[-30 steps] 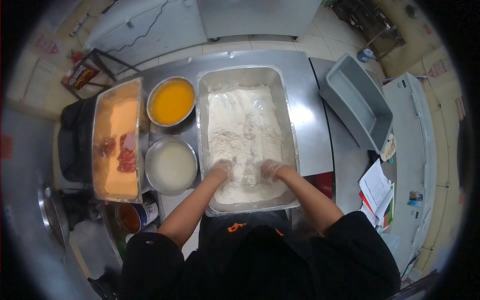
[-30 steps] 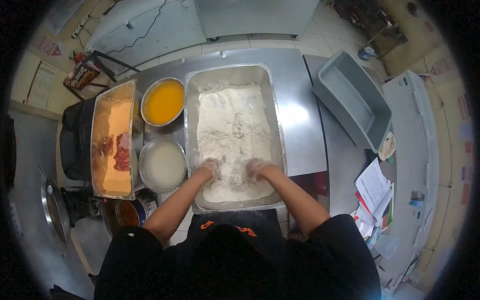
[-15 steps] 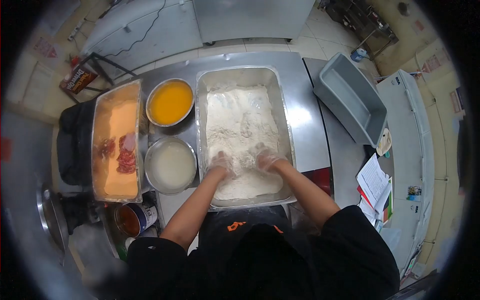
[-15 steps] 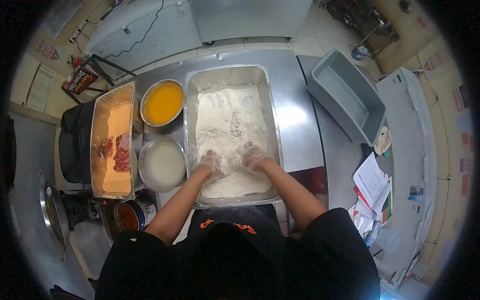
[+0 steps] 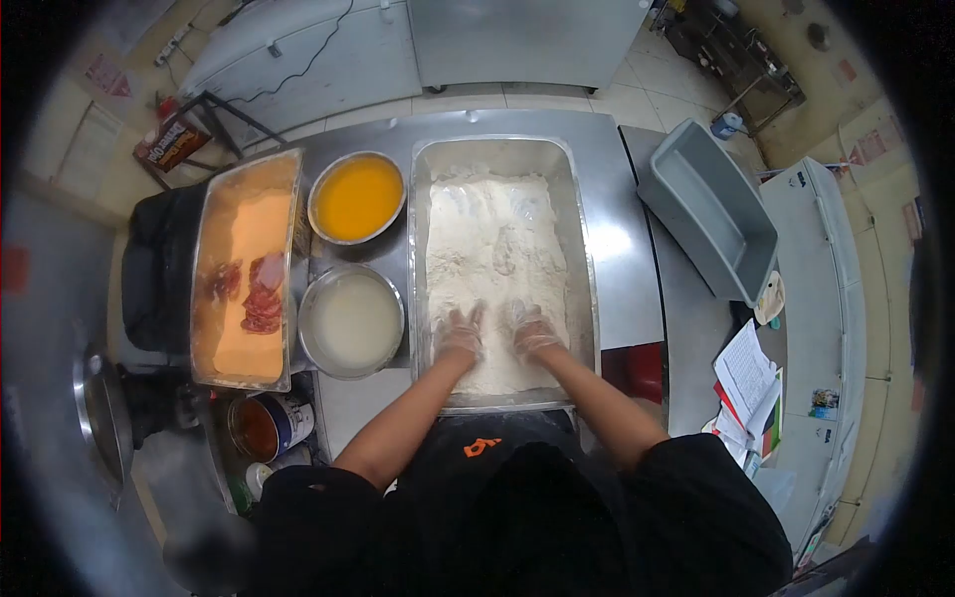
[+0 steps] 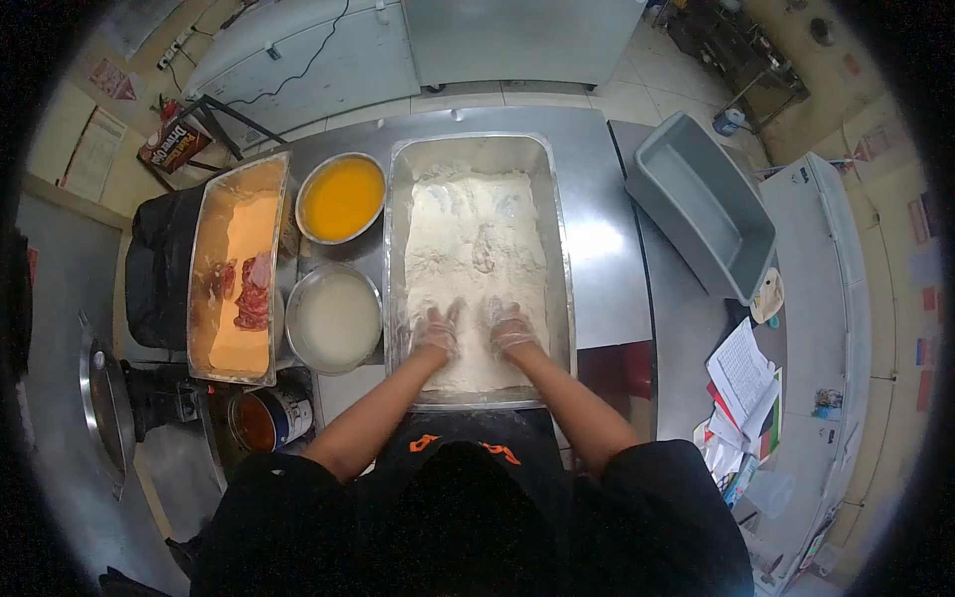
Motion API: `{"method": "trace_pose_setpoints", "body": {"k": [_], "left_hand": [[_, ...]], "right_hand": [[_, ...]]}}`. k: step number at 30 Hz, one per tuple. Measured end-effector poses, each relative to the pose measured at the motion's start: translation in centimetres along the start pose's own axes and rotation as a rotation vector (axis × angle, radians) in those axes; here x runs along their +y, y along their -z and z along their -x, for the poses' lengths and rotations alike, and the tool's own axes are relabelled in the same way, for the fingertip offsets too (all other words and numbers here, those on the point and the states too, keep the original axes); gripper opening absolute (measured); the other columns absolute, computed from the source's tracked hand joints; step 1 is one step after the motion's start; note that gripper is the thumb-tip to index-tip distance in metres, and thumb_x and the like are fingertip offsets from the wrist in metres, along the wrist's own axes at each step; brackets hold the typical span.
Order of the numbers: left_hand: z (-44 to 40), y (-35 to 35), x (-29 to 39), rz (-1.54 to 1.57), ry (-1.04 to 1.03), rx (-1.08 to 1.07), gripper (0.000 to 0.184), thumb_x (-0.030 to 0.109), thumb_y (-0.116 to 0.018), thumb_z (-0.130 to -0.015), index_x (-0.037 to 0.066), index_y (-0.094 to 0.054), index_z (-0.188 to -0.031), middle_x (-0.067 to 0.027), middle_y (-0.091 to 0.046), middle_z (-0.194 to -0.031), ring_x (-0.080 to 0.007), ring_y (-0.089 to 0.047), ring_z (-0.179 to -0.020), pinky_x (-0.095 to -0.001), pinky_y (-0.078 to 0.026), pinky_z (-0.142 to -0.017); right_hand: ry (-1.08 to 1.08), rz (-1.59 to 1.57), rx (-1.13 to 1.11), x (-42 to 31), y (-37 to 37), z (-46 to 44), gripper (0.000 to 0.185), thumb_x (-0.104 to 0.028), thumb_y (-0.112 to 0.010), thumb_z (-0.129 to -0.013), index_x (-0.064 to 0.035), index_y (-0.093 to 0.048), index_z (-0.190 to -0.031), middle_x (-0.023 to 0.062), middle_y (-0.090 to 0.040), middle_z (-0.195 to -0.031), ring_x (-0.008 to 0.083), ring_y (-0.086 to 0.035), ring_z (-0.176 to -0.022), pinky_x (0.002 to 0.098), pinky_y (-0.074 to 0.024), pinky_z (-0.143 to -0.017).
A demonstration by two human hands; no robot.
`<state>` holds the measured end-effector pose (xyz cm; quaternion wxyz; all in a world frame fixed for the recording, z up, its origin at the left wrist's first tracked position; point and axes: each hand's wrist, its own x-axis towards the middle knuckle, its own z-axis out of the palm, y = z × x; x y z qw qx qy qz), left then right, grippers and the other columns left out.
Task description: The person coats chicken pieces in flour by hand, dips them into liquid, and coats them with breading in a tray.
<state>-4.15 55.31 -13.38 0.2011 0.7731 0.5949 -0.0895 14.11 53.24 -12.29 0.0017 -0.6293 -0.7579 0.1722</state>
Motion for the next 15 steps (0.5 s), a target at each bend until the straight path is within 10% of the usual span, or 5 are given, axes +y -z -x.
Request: {"method": "trace_pose_setpoints", "body": {"k": [4,7,10,15], "left_hand": [[1.0,5.1,3.0,0.05,0.014,-0.409,0.073,0.024,-0.049,-0.084,-0.002,-0.012,-0.142,-0.0285,-0.045,-0.128,-0.0348,-0.052,-0.112,-0.0383,-0.04,-0.096],[1.1,5.5,0.8,0.221,-0.095,-0.376,0.071,0.024,-0.049,-0.084,0.002,-0.017,-0.143,-0.0308,-0.049,-0.121,-0.0347,-0.054,-0.11,-0.0383,-0.039,-0.096],[-0.9,3.7,-1.5,0.133,-0.23,-0.667,0.07,0.023,-0.051,-0.082,0.007,-0.021,-0.143,-0.0313,-0.046,-0.124,-0.0361,-0.05,-0.114,-0.0418,-0.038,-0.096],[2.2,4.5,2.5,-0.03,0.004,-0.266,0.064,0.023,-0.051,-0.082,0.009,-0.029,-0.14,-0.0271,-0.035,-0.136,-0.0408,-0.034,-0.127,-0.0514,-0.036,-0.096]], "right_hand": [[-0.111,-0.235,-0.258,-0.2,-1.3,-2.5,0.04,-0.015,-0.058,-0.075,0.0051,-0.054,-0.109,0.0265,-0.061,-0.095,0.0343,-0.06,-0.094,0.0416,-0.0469,-0.081],[0.257,0.022,-0.699,0.6,5.0,-1.7,0.047,-0.018,-0.058,-0.075,0.0024,-0.052,-0.116,0.0248,-0.053,-0.116,0.0323,-0.053,-0.109,0.0374,-0.0386,-0.096],[0.147,0.044,-0.813,2.1,1.7,-2.8,0.047,-0.014,-0.056,-0.075,0.0023,-0.049,-0.118,0.0241,-0.052,-0.118,0.0305,-0.045,-0.119,0.0353,-0.0355,-0.099],[0.2,-0.126,-0.007,2.0,-4.5,-1.0,0.028,-0.014,-0.055,-0.079,0.0004,-0.059,-0.102,0.0226,-0.061,-0.091,0.0343,-0.059,-0.092,0.039,-0.0457,-0.081]]}}
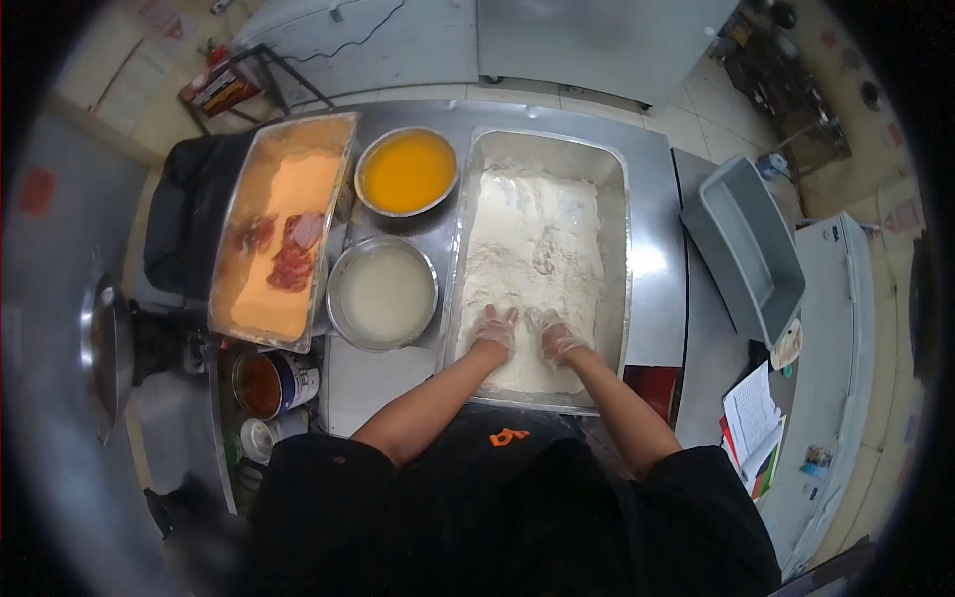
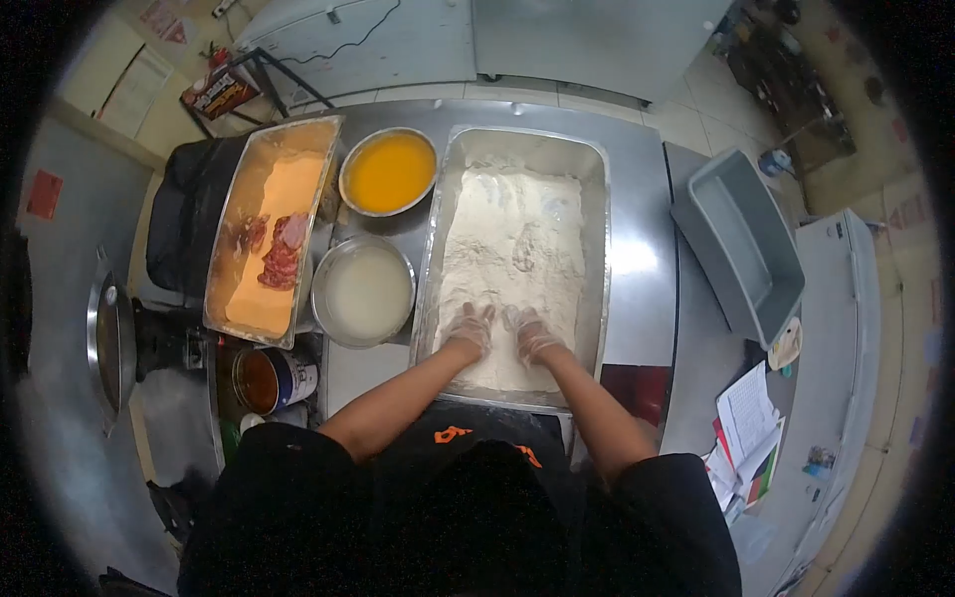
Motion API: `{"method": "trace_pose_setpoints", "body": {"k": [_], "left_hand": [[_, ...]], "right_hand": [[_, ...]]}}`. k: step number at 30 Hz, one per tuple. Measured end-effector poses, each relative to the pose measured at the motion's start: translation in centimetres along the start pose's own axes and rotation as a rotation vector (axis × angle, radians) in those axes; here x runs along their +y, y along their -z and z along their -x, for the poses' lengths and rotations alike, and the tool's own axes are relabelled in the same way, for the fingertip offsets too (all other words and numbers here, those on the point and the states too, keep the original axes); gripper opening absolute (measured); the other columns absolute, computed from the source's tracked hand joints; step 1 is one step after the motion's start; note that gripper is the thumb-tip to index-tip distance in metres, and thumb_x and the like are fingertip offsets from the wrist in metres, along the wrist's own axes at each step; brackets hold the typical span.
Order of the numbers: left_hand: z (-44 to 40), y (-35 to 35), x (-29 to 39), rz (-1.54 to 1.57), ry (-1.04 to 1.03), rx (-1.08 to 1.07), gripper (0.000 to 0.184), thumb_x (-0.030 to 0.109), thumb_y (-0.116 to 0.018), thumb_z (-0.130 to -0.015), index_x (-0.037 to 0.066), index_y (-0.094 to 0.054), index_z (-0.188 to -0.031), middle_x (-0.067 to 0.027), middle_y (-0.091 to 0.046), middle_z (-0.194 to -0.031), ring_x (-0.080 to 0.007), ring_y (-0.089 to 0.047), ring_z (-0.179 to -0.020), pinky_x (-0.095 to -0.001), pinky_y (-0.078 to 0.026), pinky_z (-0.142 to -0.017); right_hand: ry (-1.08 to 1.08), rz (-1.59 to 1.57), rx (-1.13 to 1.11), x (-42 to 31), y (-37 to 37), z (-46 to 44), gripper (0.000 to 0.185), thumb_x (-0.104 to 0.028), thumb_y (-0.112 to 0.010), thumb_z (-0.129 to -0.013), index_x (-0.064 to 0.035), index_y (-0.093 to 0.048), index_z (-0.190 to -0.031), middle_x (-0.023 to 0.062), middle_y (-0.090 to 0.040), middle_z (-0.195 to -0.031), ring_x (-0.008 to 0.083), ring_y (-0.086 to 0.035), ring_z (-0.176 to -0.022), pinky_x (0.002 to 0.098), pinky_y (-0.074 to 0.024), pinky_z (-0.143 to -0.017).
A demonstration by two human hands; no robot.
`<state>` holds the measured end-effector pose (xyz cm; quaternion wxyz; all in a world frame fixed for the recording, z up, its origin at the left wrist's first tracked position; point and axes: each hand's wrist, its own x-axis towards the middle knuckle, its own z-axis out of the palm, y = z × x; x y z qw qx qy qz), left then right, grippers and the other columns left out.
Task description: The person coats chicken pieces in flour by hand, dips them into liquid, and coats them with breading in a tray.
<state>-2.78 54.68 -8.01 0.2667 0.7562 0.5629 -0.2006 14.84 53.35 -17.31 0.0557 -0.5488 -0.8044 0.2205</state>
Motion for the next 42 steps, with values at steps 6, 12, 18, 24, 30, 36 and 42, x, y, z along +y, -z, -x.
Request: {"method": "trace_pose_setpoints", "body": {"k": [6,12,18,24,30,36,42], "left_hand": [[-0.5,0.4,-3.0,0.325,-0.125,-0.045,0.046,0.016,-0.046,-0.086,0.001,-0.039,-0.129,-0.0226,-0.047,-0.126,-0.0327,-0.052,-0.112,-0.0403,-0.043,-0.093],[-2.1,-3.8,-3.1,0.182,0.133,0.214,0.042,0.014,-0.05,-0.083,0.006,-0.045,-0.124,-0.0213,-0.06,-0.106,-0.0353,-0.059,-0.1,-0.0424,-0.046,-0.089],[-1.3,-0.3,-3.0,0.265,-0.084,0.118,0.033,0.011,-0.049,-0.082,0.008,-0.05,-0.115,-0.0192,-0.062,-0.1,-0.034,-0.062,-0.094,-0.042,-0.05,-0.079],[-2.1,-2.0,-4.4,0.313,-0.102,0.043,0.033,0.005,-0.05,-0.08,0.005,-0.05,-0.113,-0.0214,-0.061,-0.1,-0.0357,-0.06,-0.096,-0.0422,-0.049,-0.08],[-3.7,-2.2,-2.8,0.33,0.017,-0.048,0.036,0.012,-0.044,-0.084,0.007,-0.05,-0.119,-0.0227,-0.055,-0.118,-0.0338,-0.057,-0.106,-0.0435,-0.046,-0.089],[-6.7,1.6,-5.0,-0.115,-0.352,-0.279,0.047,0.026,-0.054,-0.082,0.004,-0.049,-0.123,-0.0118,-0.053,-0.126,-0.0245,-0.056,-0.111,-0.042,-0.045,-0.091],[-2.9,-0.1,-0.7,-0.147,-0.135,0.087,0.098,0.067,-0.055,-0.072,0.002,-0.026,-0.139,-0.0141,-0.044,-0.133,-0.0337,-0.036,-0.123,-0.0397,-0.035,-0.101]], "right_hand": [[0.055,0.185,-0.523,-0.8,5.4,-1.4,0.03,-0.019,-0.053,-0.084,-0.0015,-0.059,-0.107,0.0233,-0.061,-0.102,0.034,-0.061,-0.097,0.0399,-0.0468,-0.083],[0.073,-0.068,-0.407,0.3,5.3,1.4,0.049,-0.013,-0.056,-0.077,-0.0073,-0.048,-0.125,0.0196,-0.06,-0.105,0.0291,-0.058,-0.099,0.0351,-0.044,-0.09],[-0.058,0.167,-0.43,-1.7,2.9,0.3,0.035,-0.014,-0.055,-0.078,-0.0045,-0.059,-0.111,0.0153,-0.061,-0.104,0.0255,-0.056,-0.104,0.0344,-0.0422,-0.091],[0.021,0.319,-0.415,-2.8,8.2,2.1,0.023,-0.016,-0.06,-0.072,-0.0007,-0.064,-0.09,0.017,-0.063,-0.096,0.0287,-0.059,-0.09,0.0334,-0.0472,-0.082],[0.081,0.068,-0.609,1.6,-0.6,1.7,0.036,-0.021,-0.061,-0.07,-0.0069,-0.063,-0.103,0.0157,-0.065,-0.094,0.0273,-0.059,-0.098,0.0366,-0.0472,-0.081],[-0.204,-0.084,-0.519,1.9,14.7,-7.3,0.05,-0.031,-0.061,-0.077,-0.0108,-0.055,-0.122,0.0216,-0.06,-0.109,0.0302,-0.061,-0.097,0.0371,-0.0476,-0.082],[-0.695,0.286,0.398,0.3,7.8,-14.3,0.039,-0.039,-0.056,-0.079,-0.008,-0.067,-0.099,0.0164,-0.063,-0.104,0.0344,-0.047,-0.117,0.0456,-0.0466,-0.083]]}}
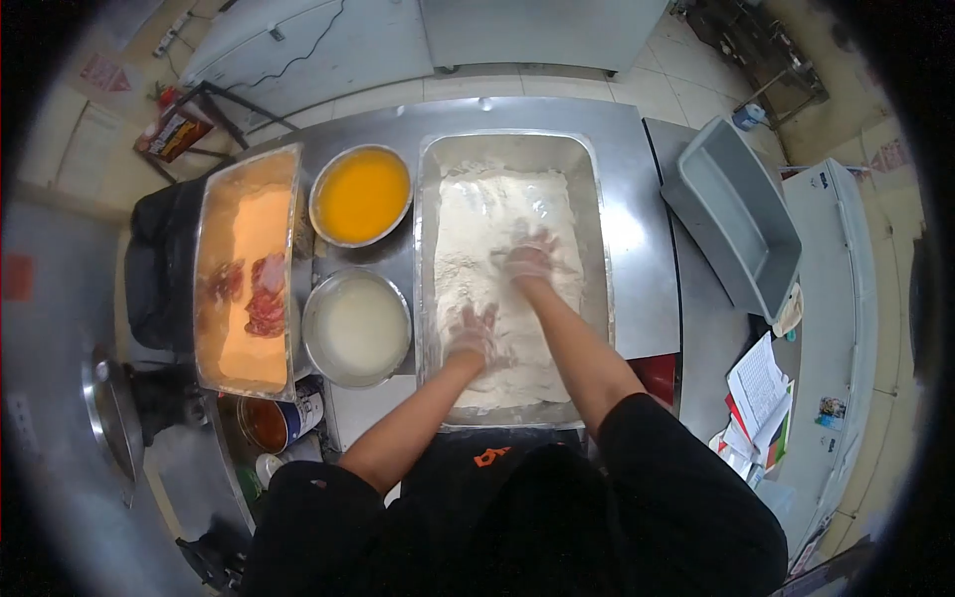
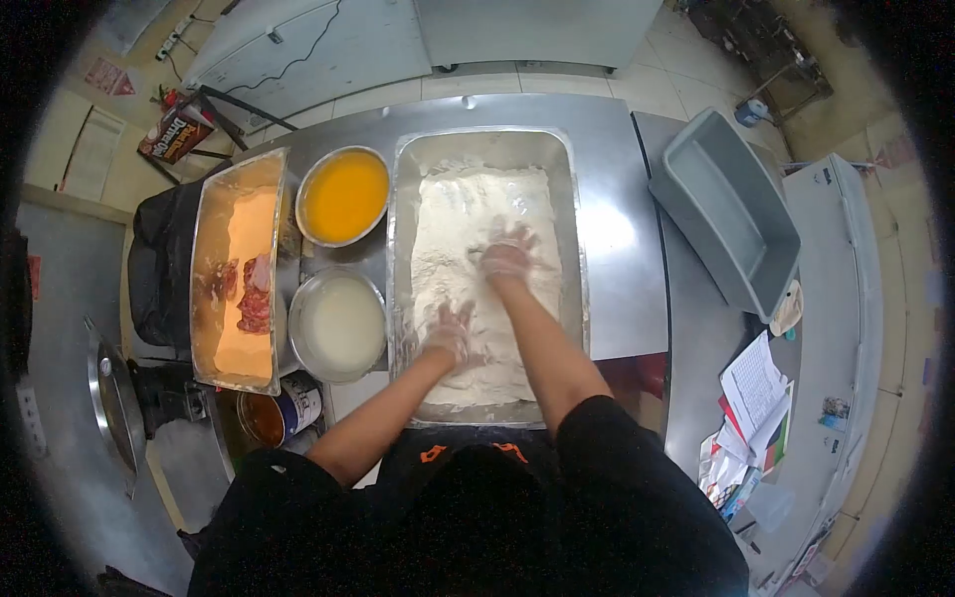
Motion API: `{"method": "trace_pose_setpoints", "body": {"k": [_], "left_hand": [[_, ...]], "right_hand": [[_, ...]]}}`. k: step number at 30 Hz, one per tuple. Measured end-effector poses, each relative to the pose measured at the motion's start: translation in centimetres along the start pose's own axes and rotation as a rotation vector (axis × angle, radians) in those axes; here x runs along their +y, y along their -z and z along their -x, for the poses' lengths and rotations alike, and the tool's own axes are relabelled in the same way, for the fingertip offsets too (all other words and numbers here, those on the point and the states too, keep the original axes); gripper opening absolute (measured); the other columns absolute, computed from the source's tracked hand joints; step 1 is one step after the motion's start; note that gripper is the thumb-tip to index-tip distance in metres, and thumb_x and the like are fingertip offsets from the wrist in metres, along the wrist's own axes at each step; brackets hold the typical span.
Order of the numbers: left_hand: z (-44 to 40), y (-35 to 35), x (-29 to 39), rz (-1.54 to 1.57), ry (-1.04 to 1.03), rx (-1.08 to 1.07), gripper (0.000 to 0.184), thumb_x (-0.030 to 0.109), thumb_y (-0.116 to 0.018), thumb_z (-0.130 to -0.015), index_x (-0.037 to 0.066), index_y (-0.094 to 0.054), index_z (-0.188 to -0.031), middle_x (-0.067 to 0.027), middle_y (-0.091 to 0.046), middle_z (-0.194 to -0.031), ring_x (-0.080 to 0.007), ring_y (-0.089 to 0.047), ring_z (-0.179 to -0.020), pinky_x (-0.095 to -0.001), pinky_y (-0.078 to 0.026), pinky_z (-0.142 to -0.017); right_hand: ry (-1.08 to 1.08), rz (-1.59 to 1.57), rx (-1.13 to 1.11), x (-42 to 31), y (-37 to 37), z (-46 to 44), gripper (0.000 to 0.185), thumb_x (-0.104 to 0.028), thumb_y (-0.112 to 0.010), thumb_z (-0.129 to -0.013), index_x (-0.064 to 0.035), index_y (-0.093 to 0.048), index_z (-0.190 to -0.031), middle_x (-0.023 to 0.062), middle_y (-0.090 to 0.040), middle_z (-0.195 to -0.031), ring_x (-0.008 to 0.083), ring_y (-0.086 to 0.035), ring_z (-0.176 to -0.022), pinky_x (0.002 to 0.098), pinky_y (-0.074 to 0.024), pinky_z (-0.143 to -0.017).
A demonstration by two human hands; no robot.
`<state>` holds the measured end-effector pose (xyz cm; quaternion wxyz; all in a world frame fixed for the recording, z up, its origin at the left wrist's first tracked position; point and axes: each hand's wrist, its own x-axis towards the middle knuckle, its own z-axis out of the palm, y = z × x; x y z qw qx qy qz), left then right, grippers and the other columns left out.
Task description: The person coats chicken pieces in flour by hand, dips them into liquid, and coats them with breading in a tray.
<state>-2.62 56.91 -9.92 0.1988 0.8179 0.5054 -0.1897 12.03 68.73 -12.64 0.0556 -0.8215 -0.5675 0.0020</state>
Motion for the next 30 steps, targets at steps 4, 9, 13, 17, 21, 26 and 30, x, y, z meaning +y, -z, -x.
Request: {"method": "trace_pose_setpoints", "body": {"k": [4,9,13,17,21,26,30], "left_hand": [[-1.3,-0.2,-0.8,0.455,0.095,-0.299,0.103,0.068,-0.058,-0.07,0.003,-0.023,-0.14,-0.0204,-0.032,-0.14,-0.0346,-0.028,-0.13,-0.042,-0.035,-0.101],[-1.4,1.3,-2.9,0.176,-0.06,-0.277,0.104,0.063,-0.063,-0.07,0.009,-0.013,-0.144,-0.0296,-0.018,-0.143,-0.0365,-0.029,-0.131,-0.0423,-0.031,-0.104],[5.0,4.0,-0.9,0.269,0.086,-0.157,0.116,0.061,-0.07,-0.063,0.017,-0.003,-0.146,-0.0295,-0.027,-0.137,-0.0402,-0.029,-0.13,-0.0421,-0.029,-0.105],[4.7,1.7,0.1,0.567,0.298,-0.408,0.131,0.056,-0.076,-0.058,0.004,0.009,-0.143,-0.0305,-0.025,-0.139,-0.0373,-0.034,-0.128,-0.0372,-0.032,-0.104],[1.9,-8.6,-1.3,0.901,0.141,0.029,0.122,0.05,-0.078,-0.059,-0.002,-0.004,-0.141,-0.0272,-0.043,-0.128,-0.034,-0.045,-0.119,-0.0333,-0.036,-0.101],[5.9,-4.5,-3.1,1.161,0.209,-0.175,0.073,0.041,-0.074,-0.067,-0.004,-0.047,-0.118,-0.0256,-0.057,-0.11,-0.0312,-0.058,-0.099,-0.0331,-0.048,-0.084],[4.2,-6.5,-0.6,0.587,0.022,-0.175,0.047,0.031,-0.068,-0.074,0.0,-0.055,-0.106,-0.0165,-0.062,-0.098,-0.0238,-0.061,-0.085,-0.0374,-0.049,-0.078]], "right_hand": [[0.683,0.083,-0.445,0.6,0.8,-2.3,0.028,-0.032,-0.056,-0.079,-0.0072,-0.069,-0.083,0.0154,-0.064,-0.103,0.0334,-0.05,-0.114,0.0469,-0.0468,-0.082],[0.805,0.253,-0.877,4.6,5.3,-1.7,0.043,-0.022,-0.054,-0.078,-0.0068,-0.052,-0.117,0.0163,-0.056,-0.11,0.0221,-0.052,-0.104,0.0299,-0.0435,-0.086],[0.606,0.142,-0.553,8.9,1.8,7.8,0.065,-0.031,-0.055,-0.08,-0.0082,-0.034,-0.137,0.0187,-0.04,-0.135,0.0398,-0.036,-0.124,0.0507,-0.0331,-0.099],[0.319,0.153,-0.824,6.0,6.7,14.0,0.06,-0.04,-0.039,-0.09,-0.0074,-0.03,-0.139,0.0223,-0.037,-0.137,0.0352,-0.036,-0.127,0.0422,-0.028,-0.105],[0.211,-0.316,-0.93,8.0,4.5,13.6,0.053,-0.039,-0.031,-0.093,-0.0102,-0.032,-0.138,0.0233,-0.041,-0.134,0.0341,-0.037,-0.126,0.0428,-0.0274,-0.107],[0.291,-0.256,-0.872,10.2,7.8,14.8,0.053,-0.038,-0.034,-0.092,-0.0045,-0.036,-0.134,0.0242,-0.047,-0.127,0.0344,-0.045,-0.119,0.0447,-0.036,-0.098],[0.472,-0.069,-0.96,8.9,-1.8,19.2,0.048,-0.038,-0.041,-0.092,-0.0022,-0.05,-0.123,0.0236,-0.056,-0.116,0.0341,-0.052,-0.11,0.0425,-0.0397,-0.093]]}}
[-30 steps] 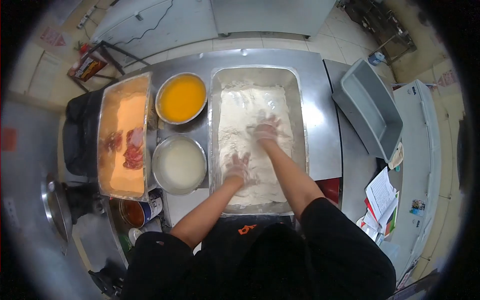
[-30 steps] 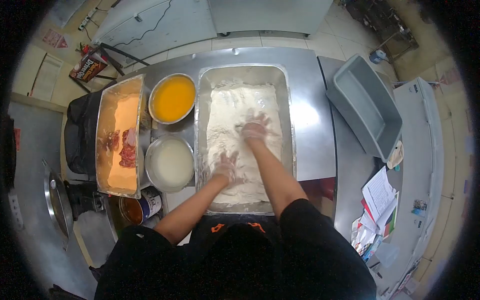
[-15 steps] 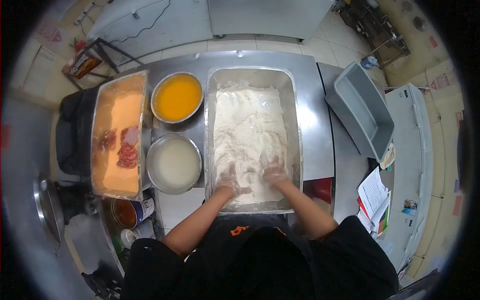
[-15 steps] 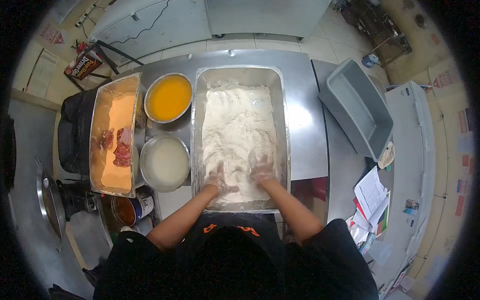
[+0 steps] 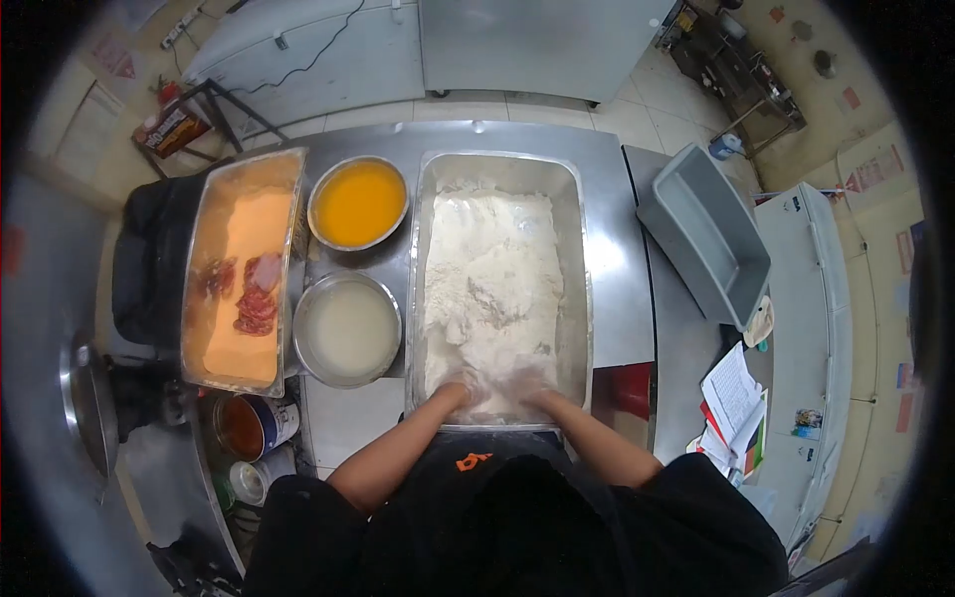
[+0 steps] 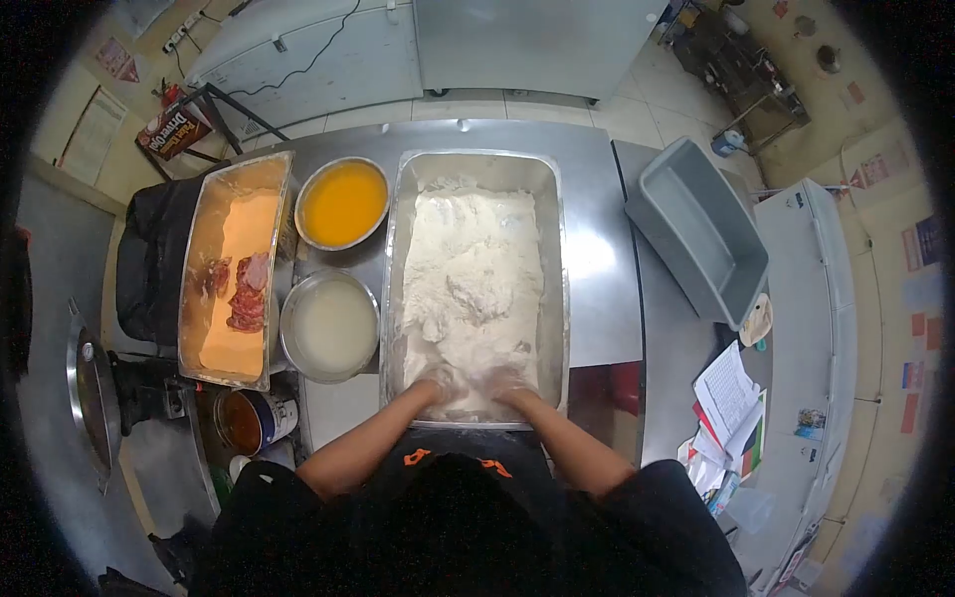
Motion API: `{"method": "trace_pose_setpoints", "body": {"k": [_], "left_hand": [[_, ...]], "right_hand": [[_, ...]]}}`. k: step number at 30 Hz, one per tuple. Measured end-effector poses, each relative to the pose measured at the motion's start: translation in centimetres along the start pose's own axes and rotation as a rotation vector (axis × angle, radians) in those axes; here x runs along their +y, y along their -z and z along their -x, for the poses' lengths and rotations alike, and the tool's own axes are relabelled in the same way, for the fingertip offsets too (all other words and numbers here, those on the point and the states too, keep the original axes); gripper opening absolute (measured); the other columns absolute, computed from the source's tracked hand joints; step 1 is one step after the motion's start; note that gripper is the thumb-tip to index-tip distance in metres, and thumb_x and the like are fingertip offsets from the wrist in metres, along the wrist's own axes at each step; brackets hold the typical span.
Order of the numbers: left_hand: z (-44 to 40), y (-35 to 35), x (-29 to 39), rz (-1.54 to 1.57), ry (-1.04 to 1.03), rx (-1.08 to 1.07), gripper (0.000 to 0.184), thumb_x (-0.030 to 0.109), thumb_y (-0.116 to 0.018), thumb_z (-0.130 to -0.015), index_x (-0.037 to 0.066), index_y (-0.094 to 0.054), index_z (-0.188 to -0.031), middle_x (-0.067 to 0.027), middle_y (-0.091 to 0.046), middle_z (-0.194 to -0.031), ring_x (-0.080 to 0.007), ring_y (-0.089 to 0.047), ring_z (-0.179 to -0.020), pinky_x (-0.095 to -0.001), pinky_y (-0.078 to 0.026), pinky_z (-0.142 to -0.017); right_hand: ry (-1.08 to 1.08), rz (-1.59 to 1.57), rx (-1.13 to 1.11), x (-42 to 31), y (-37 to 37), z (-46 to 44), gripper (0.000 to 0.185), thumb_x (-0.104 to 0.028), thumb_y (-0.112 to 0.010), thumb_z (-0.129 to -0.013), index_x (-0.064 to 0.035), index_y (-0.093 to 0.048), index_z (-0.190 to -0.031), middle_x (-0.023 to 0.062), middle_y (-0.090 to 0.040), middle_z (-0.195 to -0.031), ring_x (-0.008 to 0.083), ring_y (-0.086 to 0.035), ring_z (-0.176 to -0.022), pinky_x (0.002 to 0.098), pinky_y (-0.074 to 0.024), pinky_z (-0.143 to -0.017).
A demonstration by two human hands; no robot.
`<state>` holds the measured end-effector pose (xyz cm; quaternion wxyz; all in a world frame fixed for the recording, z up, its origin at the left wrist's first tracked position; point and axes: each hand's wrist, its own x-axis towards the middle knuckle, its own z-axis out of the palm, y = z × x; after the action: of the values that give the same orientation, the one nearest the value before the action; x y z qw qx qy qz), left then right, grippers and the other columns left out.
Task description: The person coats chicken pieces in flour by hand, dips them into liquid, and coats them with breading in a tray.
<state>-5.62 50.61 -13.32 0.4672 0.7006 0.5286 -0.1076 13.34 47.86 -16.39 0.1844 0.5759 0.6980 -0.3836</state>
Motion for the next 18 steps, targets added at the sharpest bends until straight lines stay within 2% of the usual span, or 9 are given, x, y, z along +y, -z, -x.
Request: {"method": "trace_pose_setpoints", "body": {"k": [3,5,6,7,9,12,14,17,18], "left_hand": [[-0.7,0.9,-1.6,0.113,-0.385,0.059,0.033,0.031,-0.065,-0.073,0.004,-0.059,-0.091,-0.0119,-0.064,-0.089,-0.0202,-0.062,-0.083,-0.0344,-0.048,-0.079],[0.1,2.6,0.4,0.769,0.083,-0.022,0.021,0.026,-0.063,-0.072,0.007,-0.064,-0.081,-0.0112,-0.065,-0.091,-0.0195,-0.063,-0.085,-0.0314,-0.045,-0.084],[0.9,2.6,0.4,0.768,0.09,-0.032,0.021,0.026,-0.063,-0.072,0.007,-0.064,-0.081,-0.0112,-0.065,-0.091,-0.0195,-0.063,-0.085,-0.0314,-0.045,-0.084],[1.5,2.9,0.5,0.185,0.047,0.034,0.02,0.024,-0.061,-0.073,0.007,-0.064,-0.084,-0.012,-0.065,-0.094,-0.0211,-0.062,-0.086,-0.0317,-0.045,-0.084],[1.6,2.7,0.7,-0.398,-0.008,0.108,0.02,0.022,-0.058,-0.075,0.008,-0.065,-0.086,-0.0129,-0.065,-0.097,-0.0228,-0.061,-0.086,-0.032,-0.044,-0.084],[2.0,0.6,0.6,-0.597,-0.137,0.017,0.023,0.019,-0.051,-0.078,0.006,-0.066,-0.089,-0.0172,-0.064,-0.098,-0.0256,-0.061,-0.09,-0.0355,-0.046,-0.082],[1.4,1.0,0.9,-0.259,-0.154,-0.121,0.033,0.027,-0.05,-0.078,0.004,-0.064,-0.098,-0.0175,-0.064,-0.101,-0.0265,-0.06,-0.095,-0.0344,-0.046,-0.084],[1.6,6.9,2.8,-0.089,-0.102,-0.085,0.041,0.032,-0.051,-0.079,0.003,-0.062,-0.105,-0.02,-0.061,-0.106,-0.0291,-0.058,-0.1,-0.0352,-0.046,-0.088],[2.5,9.8,4.2,-0.082,-0.045,0.004,0.045,0.034,-0.051,-0.079,0.002,-0.06,-0.109,-0.0225,-0.058,-0.11,-0.0313,-0.056,-0.104,-0.0365,-0.044,-0.091]], "right_hand": [[-0.342,-0.848,0.201,-5.8,11.1,8.6,0.043,-0.034,-0.043,-0.092,0.0014,-0.057,-0.111,0.0235,-0.058,-0.11,0.0328,-0.054,-0.106,0.0418,-0.04,-0.092],[-0.349,-1.097,0.283,-4.8,12.7,9.4,0.039,-0.031,-0.047,-0.089,0.0007,-0.06,-0.107,0.024,-0.058,-0.11,0.0326,-0.054,-0.105,0.0416,-0.0405,-0.091],[-0.357,-1.352,0.37,-4.0,12.7,10.0,0.035,-0.029,-0.051,-0.086,0.0,-0.062,-0.102,0.0246,-0.057,-0.109,0.0324,-0.054,-0.105,0.0415,-0.0409,-0.09],[-0.363,-1.356,0.37,-2.3,11.1,9.4,0.035,-0.029,-0.051,-0.086,0.0,-0.062,-0.102,0.0246,-0.057,-0.109,0.0324,-0.054,-0.105,0.0415,-0.0409,-0.09],[0.088,0.194,-0.037,1.6,6.1,6.1,0.034,-0.026,-0.057,-0.079,-0.0006,-0.063,-0.101,0.0251,-0.059,-0.106,0.0316,-0.057,-0.099,0.0401,-0.0424,-0.087],[0.155,0.17,0.015,-2.0,2.9,3.1,0.041,-0.023,-0.051,-0.082,0.0048,-0.054,-0.111,0.0251,-0.056,-0.112,0.0364,-0.054,-0.106,0.0423,-0.0415,-0.09],[0.07,-0.105,-0.262,-5.5,8.5,5.7,0.042,-0.025,-0.053,-0.081,0.0063,-0.055,-0.108,0.0263,-0.057,-0.111,0.0364,-0.056,-0.103,0.0421,-0.0419,-0.091],[-0.018,-0.435,0.009,-5.2,14.5,8.9,0.056,-0.035,-0.053,-0.084,0.0031,-0.047,-0.124,0.0242,-0.054,-0.118,0.0341,-0.052,-0.108,0.0414,-0.0378,-0.095],[-0.033,-0.032,0.006,-3.0,13.8,6.6,0.058,-0.037,-0.048,-0.087,0.0004,-0.041,-0.13,0.0235,-0.052,-0.121,0.0338,-0.049,-0.113,0.0432,-0.035,-0.098]]}}
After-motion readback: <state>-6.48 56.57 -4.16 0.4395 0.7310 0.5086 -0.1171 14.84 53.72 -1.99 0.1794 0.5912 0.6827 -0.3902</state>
